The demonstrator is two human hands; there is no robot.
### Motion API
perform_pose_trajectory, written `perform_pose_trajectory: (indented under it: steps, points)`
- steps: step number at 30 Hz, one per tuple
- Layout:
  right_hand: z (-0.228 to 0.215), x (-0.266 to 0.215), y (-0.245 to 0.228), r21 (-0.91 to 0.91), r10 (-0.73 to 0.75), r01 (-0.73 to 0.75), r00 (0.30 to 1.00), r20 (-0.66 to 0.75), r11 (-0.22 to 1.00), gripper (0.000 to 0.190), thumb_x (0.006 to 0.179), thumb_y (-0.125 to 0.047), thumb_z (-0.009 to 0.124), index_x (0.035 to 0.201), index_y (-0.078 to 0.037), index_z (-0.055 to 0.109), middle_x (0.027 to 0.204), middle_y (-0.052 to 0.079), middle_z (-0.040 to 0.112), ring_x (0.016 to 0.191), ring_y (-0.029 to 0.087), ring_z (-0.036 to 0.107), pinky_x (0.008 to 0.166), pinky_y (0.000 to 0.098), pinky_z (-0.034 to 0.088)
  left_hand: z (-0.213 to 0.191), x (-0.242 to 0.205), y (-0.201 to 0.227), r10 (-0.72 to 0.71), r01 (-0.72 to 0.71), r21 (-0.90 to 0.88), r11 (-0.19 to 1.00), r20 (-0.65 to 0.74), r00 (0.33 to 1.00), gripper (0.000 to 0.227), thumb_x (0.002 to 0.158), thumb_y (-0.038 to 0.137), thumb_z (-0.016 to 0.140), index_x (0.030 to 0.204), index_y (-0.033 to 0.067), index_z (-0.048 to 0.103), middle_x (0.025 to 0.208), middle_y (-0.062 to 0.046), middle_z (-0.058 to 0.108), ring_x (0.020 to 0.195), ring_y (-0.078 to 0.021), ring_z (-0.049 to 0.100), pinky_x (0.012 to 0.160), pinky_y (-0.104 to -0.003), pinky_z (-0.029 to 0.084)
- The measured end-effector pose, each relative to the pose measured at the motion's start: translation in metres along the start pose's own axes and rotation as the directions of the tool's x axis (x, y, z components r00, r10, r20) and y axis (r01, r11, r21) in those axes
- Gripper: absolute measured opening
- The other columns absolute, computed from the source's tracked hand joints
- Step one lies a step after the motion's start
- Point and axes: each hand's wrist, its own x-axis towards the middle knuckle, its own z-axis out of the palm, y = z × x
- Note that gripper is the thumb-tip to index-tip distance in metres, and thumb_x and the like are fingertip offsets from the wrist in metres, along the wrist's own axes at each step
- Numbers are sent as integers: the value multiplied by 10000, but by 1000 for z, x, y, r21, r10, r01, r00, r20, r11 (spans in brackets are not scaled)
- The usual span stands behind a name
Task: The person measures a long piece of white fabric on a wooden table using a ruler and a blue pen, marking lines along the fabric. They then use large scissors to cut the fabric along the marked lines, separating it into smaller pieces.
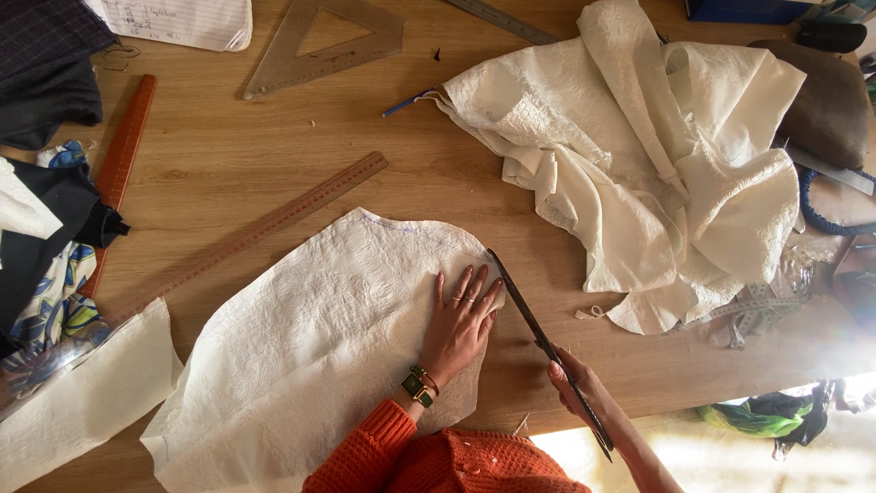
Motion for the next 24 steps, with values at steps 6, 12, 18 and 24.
perform_pose_trajectory:
  steps: [6, 12, 18, 24]
  points:
    - [-3, -2, -10, -34, -26, 27, 1000, 3, 999, 787, 847, -636, 522, 1438, -119, 563, 657, -40, 283, 451, 60, 300, 360, 249, 276, -2, 1, 0, 2, -3, 8, 1000, 7, 1000, 564, 1040, 345, 483, 1577, 211, 378, 1664, -98, 319, 1537, -293, 282, 1238, -644, 149]
    - [-8, 2, -12, -176, -21, 14, 999, -42, 984, 814, 836, -663, 506, 1467, -153, 568, 613, -48, 319, 444, 72, 332, 400, 271, 314, 0, 0, 0, 5, -5, 9, 1000, -13, 1000, 537, 1050, 348, 470, 1564, 208, 403, 1655, -89, 343, 1535, -290, 290, 1237, -640, 161]
    - [-12, 8, -2, -278, -140, 120, 989, -52, 953, 637, 877, -635, 524, 1234, -127, 668, 703, -44, 375, 557, 92, 358, 484, 280, 335, 9, -2, -1, 7, -7, -9, 1000, -20, 1000, 556, 1049, 328, 471, 1582, 207, 372, 1667, -88, 319, 1556, -284, 245, 1246, -638, 131]
    - [-7, -3, 17, -167, -103, 95, 994, -45, 981, 832, 817, -676, 515, 1446, -133, 560, 596, -31, 411, 443, 72, 409, 387, 258, 391, 16, -2, -4, 3, -3, 25, 1000, -1, 1000, 592, 1051, 370, 472, 1608, 237, 320, 1691, -73, 262, 1569, -256, 215, 1259, -618, 105]
